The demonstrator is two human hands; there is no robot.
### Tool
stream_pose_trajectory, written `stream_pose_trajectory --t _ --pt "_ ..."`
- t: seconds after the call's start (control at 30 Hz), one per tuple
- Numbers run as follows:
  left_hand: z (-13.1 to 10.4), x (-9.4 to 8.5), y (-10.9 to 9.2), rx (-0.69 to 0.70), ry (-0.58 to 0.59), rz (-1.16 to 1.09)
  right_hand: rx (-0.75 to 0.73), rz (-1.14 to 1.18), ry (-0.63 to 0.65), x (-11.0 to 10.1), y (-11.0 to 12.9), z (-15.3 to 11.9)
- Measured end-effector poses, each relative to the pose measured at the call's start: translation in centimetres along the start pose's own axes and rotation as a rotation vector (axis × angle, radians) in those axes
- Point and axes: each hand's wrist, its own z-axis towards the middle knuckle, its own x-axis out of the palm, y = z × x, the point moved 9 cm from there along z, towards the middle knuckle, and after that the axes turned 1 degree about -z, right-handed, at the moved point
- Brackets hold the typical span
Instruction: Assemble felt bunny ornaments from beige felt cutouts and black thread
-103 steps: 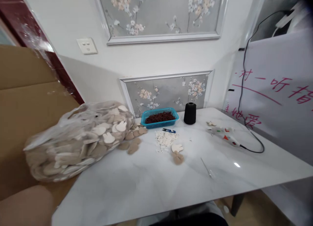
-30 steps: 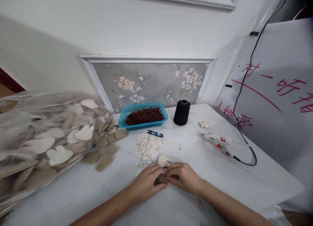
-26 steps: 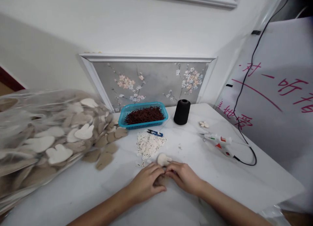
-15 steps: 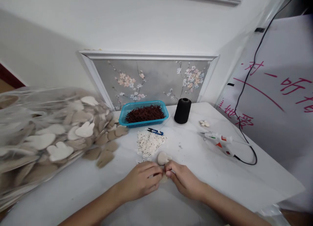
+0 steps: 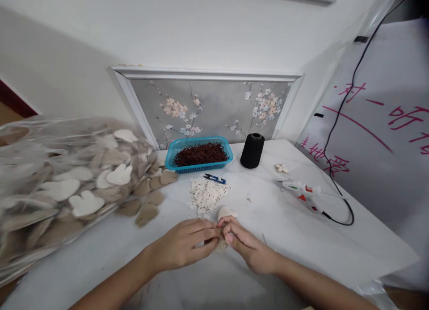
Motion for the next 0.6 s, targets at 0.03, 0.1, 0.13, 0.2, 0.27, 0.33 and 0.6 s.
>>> stream_pose_trajectory --t 0.03,0.1,0.13,0.2,0.27,0.33,0.6 --pt "0.0 -0.2 0.0 0.003 -0.004 0.001 -0.002 -0.005 0.005 0.1 0.1 0.1" --pt "0.1 -0.5 -0.2 0.025 -0.014 0.011 -0.016 -0.034 0.015 0.2 0.5 0.2" --pt "0.0 -0.6 -0.2 0.035 -0.015 0.023 -0.021 -0.054 0.013 0.2 0.6 0.2" --pt "-0.7 -0.7 0.2 0.029 -0.009 0.053 -0.015 -0.09 -0.018 -0.3 0.5 0.1" --pt "-2.1 -0.2 0.9 -0.003 0.04 0.088 -0.006 -0.123 -0.073 -1.2 0.3 -0.1" --pt "-4.4 0.9 1.8 -0.045 0.121 0.116 -0.02 -0.162 -0.135 -2.2 0.4 -0.4" --pt "-7.8 0.5 1.3 -0.159 0.316 0.324 -0.346 -0.475 -0.604 -7.7 10.4 -6.2"
